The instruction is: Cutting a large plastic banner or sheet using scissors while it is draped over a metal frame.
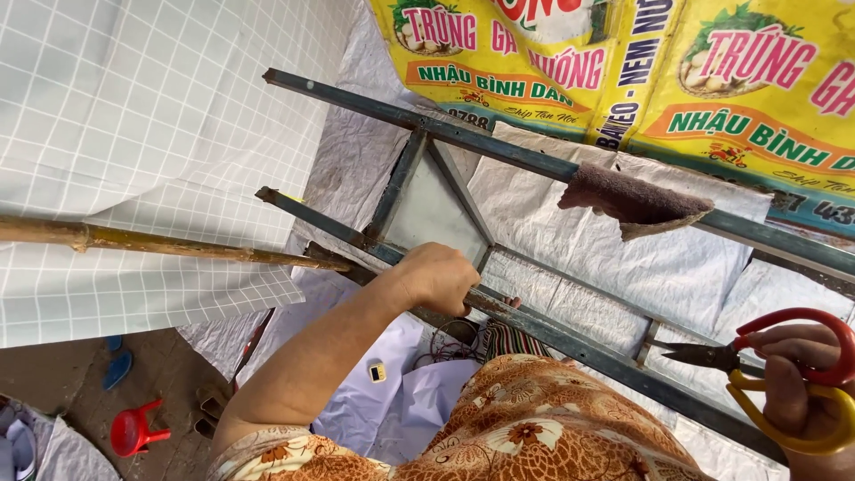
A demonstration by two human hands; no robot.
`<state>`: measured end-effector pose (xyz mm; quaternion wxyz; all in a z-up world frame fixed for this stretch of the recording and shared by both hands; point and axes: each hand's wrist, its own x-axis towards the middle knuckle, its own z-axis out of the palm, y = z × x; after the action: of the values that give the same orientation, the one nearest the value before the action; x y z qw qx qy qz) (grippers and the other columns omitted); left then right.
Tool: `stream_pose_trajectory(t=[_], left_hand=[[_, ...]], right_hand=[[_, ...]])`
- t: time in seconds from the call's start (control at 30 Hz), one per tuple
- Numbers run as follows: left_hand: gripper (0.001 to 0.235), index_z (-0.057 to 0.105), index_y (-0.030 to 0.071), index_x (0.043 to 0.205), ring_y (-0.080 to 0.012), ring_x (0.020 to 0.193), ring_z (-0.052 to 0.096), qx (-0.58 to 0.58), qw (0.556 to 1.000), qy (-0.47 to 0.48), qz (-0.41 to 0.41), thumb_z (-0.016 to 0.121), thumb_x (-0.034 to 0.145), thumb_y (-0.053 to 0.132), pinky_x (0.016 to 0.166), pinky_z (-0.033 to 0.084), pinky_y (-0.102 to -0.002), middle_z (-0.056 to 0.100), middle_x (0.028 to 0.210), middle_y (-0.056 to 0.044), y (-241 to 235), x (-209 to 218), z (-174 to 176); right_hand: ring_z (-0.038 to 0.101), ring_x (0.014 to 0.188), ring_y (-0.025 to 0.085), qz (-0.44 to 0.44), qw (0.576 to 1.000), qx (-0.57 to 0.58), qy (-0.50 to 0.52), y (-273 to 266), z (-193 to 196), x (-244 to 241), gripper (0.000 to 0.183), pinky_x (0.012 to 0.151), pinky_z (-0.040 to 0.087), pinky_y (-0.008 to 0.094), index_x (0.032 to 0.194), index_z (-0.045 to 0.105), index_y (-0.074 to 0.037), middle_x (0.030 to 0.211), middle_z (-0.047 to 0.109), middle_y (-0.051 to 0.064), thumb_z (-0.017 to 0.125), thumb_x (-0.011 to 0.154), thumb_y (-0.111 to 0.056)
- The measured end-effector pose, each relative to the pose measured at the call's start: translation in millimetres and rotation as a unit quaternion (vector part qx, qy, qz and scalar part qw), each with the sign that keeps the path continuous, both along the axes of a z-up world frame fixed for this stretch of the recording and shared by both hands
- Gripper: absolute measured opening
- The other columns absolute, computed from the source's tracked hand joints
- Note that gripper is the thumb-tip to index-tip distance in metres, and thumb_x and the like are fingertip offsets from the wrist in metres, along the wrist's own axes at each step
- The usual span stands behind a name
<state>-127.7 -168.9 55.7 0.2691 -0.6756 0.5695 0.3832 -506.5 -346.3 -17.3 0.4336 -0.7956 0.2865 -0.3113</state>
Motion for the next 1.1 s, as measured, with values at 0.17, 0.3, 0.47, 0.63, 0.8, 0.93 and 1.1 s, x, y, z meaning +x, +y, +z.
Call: stream_pose_trajectory(t=[0.17, 0.3, 0.47, 0.63, 0.8, 0.93, 1.1], left_hand=[[0.021, 0.071, 0.020, 0.097, -0.0265, 0.078, 0.072, -0.077, 0.995, -0.046, -0.040, 0.058, 0.082, 0.026, 0.063, 0.059, -0.045, 0.076, 0.089, -0.001, 22.9, 3.7, -40.6], [0.016, 0.057, 0.018, 0.062, -0.0179, 0.037, 0.050, -0.427, 0.900, -0.057, -0.071, 0.050, 0.071, 0.007, 0.041, 0.045, -0.035, 0.055, 0.047, 0.001, 47.9, 3.1, -75.2], [0.035, 0.052, 0.014, 0.058, -0.0131, 0.038, 0.041, -0.628, 0.766, -0.113, -0.075, 0.057, 0.090, 0.003, 0.048, 0.038, -0.030, 0.045, 0.046, 0.001, 49.1, -11.3, -62.3], [0.039, 0.048, 0.014, 0.067, -0.0178, 0.050, 0.046, -0.726, 0.665, -0.160, -0.070, 0.059, 0.104, 0.016, 0.056, 0.043, -0.034, 0.048, 0.058, -0.001, 48.0, -16.3, -65.1], [0.036, 0.051, 0.012, 0.075, -0.0185, 0.059, 0.056, -0.731, 0.660, -0.155, -0.081, 0.063, 0.103, 0.031, 0.070, 0.054, -0.035, 0.056, 0.067, -0.002, 51.5, -16.2, -64.7], [0.007, 0.064, 0.008, 0.105, -0.0247, 0.082, 0.069, -0.675, 0.728, -0.099, -0.071, 0.060, 0.100, 0.005, 0.089, 0.055, -0.045, 0.071, 0.091, -0.009, 68.8, -12.9, -62.5], [0.014, 0.060, 0.011, 0.112, -0.0252, 0.084, 0.065, -0.569, 0.806, -0.137, -0.087, 0.054, 0.103, 0.020, 0.082, 0.052, -0.042, 0.067, 0.095, -0.008, 87.2, 15.1, -43.6]], right_hand=[[0.070, 0.094, 0.033, 0.034, 0.994, -0.071, -0.073, -29.1, -70.7, -16.0, 0.019, 0.083, 0.057, 0.036, 0.101, 0.052, 0.002, 0.097, 0.062, 0.019, 0.046, 0.113, -0.011], [0.069, 0.095, 0.034, 0.031, 0.993, -0.071, -0.084, -27.7, -74.2, -15.8, 0.021, 0.085, 0.056, 0.038, 0.098, 0.053, 0.003, 0.098, 0.064, 0.020, 0.046, 0.112, -0.012], [0.068, 0.093, 0.033, 0.035, 0.992, -0.086, -0.088, -26.0, -72.4, -16.0, 0.019, 0.085, 0.055, 0.037, 0.098, 0.052, 0.004, 0.096, 0.063, 0.020, 0.044, 0.112, -0.007], [0.068, 0.098, 0.032, 0.025, 0.997, -0.049, -0.058, -20.2, -59.6, -13.5, 0.017, 0.090, 0.054, 0.036, 0.100, 0.052, 0.002, 0.102, 0.065, 0.021, 0.047, 0.112, -0.009], [0.065, 0.102, 0.032, 0.014, 0.997, -0.061, -0.054, -22.6, -63.6, -19.8, 0.023, 0.095, 0.053, 0.037, 0.096, 0.056, 0.005, 0.104, 0.065, 0.021, 0.048, 0.113, -0.008], [0.064, 0.103, 0.036, -0.028, 0.997, -0.045, -0.059, -15.8, -56.5, -18.1, 0.035, 0.093, 0.048, 0.035, 0.090, 0.054, 0.014, 0.108, 0.062, 0.029, 0.043, 0.119, -0.001], [0.061, 0.115, 0.031, -0.029, 0.999, -0.007, -0.030, -113.8, -257.7, -101.9, 0.021, 0.094, 0.047, 0.036, 0.106, 0.049, 0.008, 0.125, 0.060, 0.025, 0.046, 0.122, -0.006]])
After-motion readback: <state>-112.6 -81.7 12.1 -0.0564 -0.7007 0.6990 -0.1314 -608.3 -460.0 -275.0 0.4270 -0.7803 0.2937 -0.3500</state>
